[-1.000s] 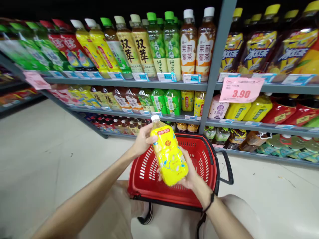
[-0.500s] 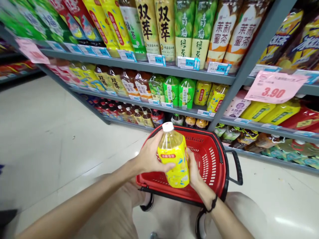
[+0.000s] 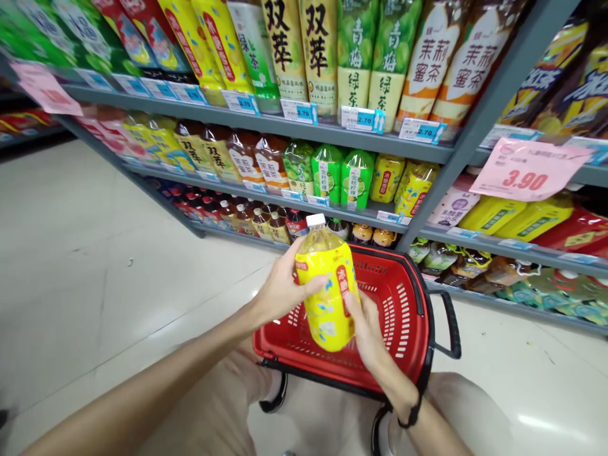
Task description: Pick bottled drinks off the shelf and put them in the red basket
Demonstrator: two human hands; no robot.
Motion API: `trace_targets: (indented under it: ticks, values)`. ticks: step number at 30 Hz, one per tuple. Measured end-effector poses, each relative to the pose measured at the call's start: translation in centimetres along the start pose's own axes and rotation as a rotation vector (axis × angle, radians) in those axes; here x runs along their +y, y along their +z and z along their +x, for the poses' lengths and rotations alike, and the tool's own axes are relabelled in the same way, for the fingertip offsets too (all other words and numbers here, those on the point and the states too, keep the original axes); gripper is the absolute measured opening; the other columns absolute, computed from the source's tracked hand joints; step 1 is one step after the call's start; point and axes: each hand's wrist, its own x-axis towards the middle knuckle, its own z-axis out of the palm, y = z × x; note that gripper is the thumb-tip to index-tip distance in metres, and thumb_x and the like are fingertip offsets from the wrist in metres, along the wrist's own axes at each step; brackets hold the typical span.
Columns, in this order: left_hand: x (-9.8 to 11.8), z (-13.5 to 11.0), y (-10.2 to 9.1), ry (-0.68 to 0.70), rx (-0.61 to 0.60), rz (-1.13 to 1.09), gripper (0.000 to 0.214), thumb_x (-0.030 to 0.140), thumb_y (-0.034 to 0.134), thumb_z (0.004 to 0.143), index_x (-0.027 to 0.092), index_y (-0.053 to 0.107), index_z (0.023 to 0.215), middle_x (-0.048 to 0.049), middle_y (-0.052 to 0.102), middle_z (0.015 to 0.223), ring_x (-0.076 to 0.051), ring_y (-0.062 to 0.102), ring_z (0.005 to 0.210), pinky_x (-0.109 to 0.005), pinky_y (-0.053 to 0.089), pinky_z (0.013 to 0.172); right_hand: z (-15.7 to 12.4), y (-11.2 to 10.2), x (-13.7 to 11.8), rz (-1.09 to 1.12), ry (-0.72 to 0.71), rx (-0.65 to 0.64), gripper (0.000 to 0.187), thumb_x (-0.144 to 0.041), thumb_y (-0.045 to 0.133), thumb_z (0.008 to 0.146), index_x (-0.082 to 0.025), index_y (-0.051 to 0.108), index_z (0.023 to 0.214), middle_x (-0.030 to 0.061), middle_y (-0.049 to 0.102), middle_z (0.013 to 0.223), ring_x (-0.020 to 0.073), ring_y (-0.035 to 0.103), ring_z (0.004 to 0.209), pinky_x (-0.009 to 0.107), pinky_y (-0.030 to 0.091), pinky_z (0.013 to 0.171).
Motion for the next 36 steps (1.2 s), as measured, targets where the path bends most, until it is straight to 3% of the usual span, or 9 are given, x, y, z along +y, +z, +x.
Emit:
trace_targets:
  ticks: [3,6,11,15,19,22,26,30,36]
  values:
    - [0.1,1.0,0.9,-0.158,0.073,-0.204,0.071,0.046,0.095,0.073,0.014,0.064,0.128,-0.0116,0.077,0.118,-0.025,0.074,0.101,-0.035,0.06,0.09,0.3,0.2,0.3,-0.135,-0.128,0.036,0.06,-0.062,0.09,0.078,-0.022,0.074,0.12,0.0084,0.08,0.122,0.0293,0.074,0.112,0.041,0.058,0.1]
    - [-0.1,1.5,1.5,-0.335,0.164,-0.434,0.072,0.045,0.099,0.065,0.013,0.066,0.121,-0.0119,0.077,0.114,-0.023,0.075,0.093,-0.035,0.061,0.085,0.8,-0.3,0.4,-0.107,-0.135,-0.01,0.058,-0.063,0.085,0.084,-0.025,0.071,0.126,0.0079,0.077,0.131,0.0293,0.072,0.12,0.042,0.057,0.106]
    - [0.4,1.0,1.4,-0.281,0.136,-0.64,0.073,0.04,0.102,0.063,0.015,0.066,0.122,-0.0095,0.078,0.108,-0.021,0.075,0.084,-0.033,0.062,0.079,1.1,-0.8,-1.5,0.084,0.039,-0.145,0.061,-0.076,0.078,0.082,-0.025,0.077,0.115,0.008,0.079,0.13,0.0343,0.07,0.126,0.046,0.058,0.105]
    - [1.5,-0.1,1.7,-0.17,0.088,-0.594,0.072,0.038,0.1,0.068,0.017,0.064,0.127,-0.0087,0.078,0.113,-0.022,0.075,0.095,-0.03,0.062,0.084,0.7,0.4,-2.5,0.233,0.253,-0.16,0.061,-0.078,0.079,0.077,-0.021,0.081,0.099,0.0109,0.084,0.109,0.0392,0.072,0.125,0.05,0.059,0.104]
    - [2.2,-0.7,2.1,-0.084,-0.004,-0.32,0.074,0.031,0.095,0.076,0.021,0.059,0.14,-0.0058,0.077,0.114,-0.021,0.075,0.096,-0.031,0.061,0.085,0.4,1.0,-1.1,0.309,0.244,-0.06,0.064,-0.081,0.085,0.065,-0.023,0.081,0.092,0.0085,0.085,0.102,0.0392,0.074,0.121,0.049,0.061,0.103]
    - [1.9,-0.5,2.2,-0.116,-0.058,-0.183,0.06,0.034,0.091,0.083,0.02,0.063,0.134,-0.0054,0.077,0.111,-0.021,0.075,0.094,-0.031,0.061,0.082,0.3,0.8,-0.3,0.288,0.303,-0.025,0.072,-0.088,0.078,0.065,-0.023,0.081,0.096,0.0098,0.085,0.101,0.0394,0.075,0.121,0.049,0.062,0.101]
    - [0.9,-0.1,2.7,-0.173,-0.031,-0.278,0.052,0.04,0.087,0.087,0.018,0.064,0.128,-0.0069,0.077,0.114,-0.022,0.075,0.098,-0.032,0.062,0.084,0.4,0.4,-0.4,0.219,0.359,-0.005,0.064,-0.082,0.075,0.071,-0.023,0.079,0.096,0.0099,0.085,0.096,0.039,0.076,0.12,0.049,0.064,0.097]
    - [0.2,-0.4,2.9,-0.211,-0.023,-0.289,0.053,0.037,0.089,0.084,0.018,0.063,0.125,-0.0065,0.078,0.111,-0.021,0.075,0.095,-0.031,0.061,0.083,0.6,0.0,0.2,0.188,0.315,-0.034,0.06,-0.08,0.069,0.079,-0.023,0.077,0.095,0.0086,0.085,0.095,0.0366,0.077,0.116,0.047,0.064,0.096]
    - [-0.2,-0.8,2.8,-0.216,-0.004,-0.268,0.052,0.037,0.089,0.083,0.017,0.062,0.123,-0.0078,0.078,0.116,-0.022,0.076,0.102,-0.031,0.061,0.088,0.8,-0.4,1.1,0.163,0.416,0.074,0.056,-0.078,0.07,0.077,-0.023,0.074,0.084,0.0078,0.085,0.093,0.0366,0.078,0.114,0.048,0.063,0.098]
